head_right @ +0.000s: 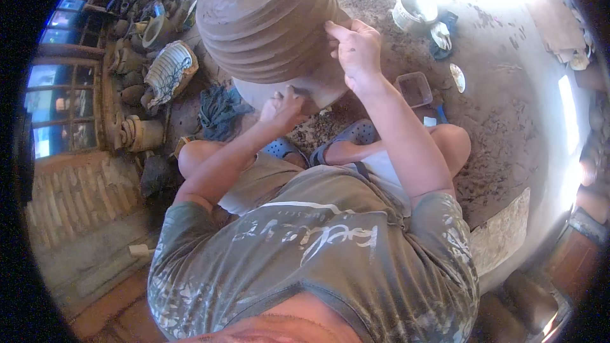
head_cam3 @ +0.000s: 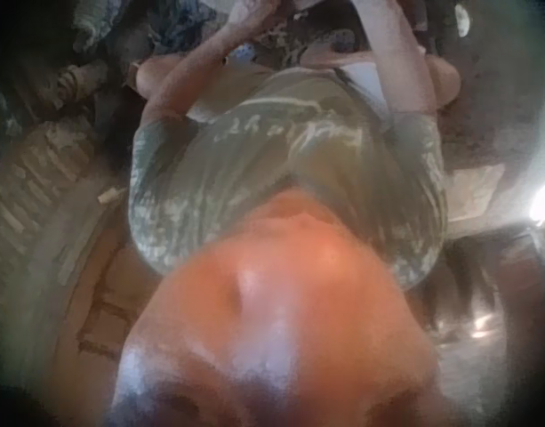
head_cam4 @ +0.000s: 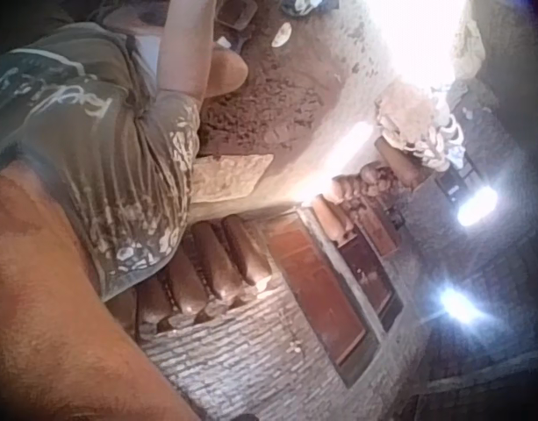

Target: The person shapes a large clay vessel by hand, repeatedly smoothing and refining the horizontal ridges on its exterior while sitting near the base.

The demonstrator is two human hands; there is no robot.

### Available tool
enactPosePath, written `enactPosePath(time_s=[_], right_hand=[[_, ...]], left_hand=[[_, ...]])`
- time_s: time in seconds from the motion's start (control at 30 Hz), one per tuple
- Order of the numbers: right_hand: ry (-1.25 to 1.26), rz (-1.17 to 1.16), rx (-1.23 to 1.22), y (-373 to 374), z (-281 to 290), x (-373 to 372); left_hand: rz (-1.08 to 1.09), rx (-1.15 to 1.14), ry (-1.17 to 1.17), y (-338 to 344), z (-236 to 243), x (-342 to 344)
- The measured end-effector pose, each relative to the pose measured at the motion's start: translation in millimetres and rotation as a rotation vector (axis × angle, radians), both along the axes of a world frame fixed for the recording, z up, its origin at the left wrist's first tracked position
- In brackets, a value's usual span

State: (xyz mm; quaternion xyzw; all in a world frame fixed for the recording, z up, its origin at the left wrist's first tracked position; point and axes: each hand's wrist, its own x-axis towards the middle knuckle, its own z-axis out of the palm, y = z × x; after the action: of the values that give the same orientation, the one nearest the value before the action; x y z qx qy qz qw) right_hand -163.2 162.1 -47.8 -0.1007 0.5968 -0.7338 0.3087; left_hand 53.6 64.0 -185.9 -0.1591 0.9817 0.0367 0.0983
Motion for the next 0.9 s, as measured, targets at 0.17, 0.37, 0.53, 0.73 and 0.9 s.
enactPosePath(time_s=[0.17,0.37,0.53,0.73,0.9], right_hand=[[-0.016,-0.034,-0.048,-7.9,-5.5,23.5],[0.031,-0.107,-0.001,-6.8,-12.5,50.8],[0.492,0.080,0.184,-0.1,-41.3,107.3],[0.806,0.055,0.078,47.5,-56.5,81.7],[0.730,0.247,0.182,95.2,-87.7,38.1]], left_hand=[[-0.109,-0.065,0.113,21.4,-77.6,-24.9],[-0.111,0.187,0.170,41.1,-63.9,-66.8],[-0.090,-0.266,-0.080,51.4,-82.6,-82.2],[-0.172,-0.105,0.128,13.1,-42.0,-52.8],[0.414,0.798,0.187,30.3,30.4,-38.9]])
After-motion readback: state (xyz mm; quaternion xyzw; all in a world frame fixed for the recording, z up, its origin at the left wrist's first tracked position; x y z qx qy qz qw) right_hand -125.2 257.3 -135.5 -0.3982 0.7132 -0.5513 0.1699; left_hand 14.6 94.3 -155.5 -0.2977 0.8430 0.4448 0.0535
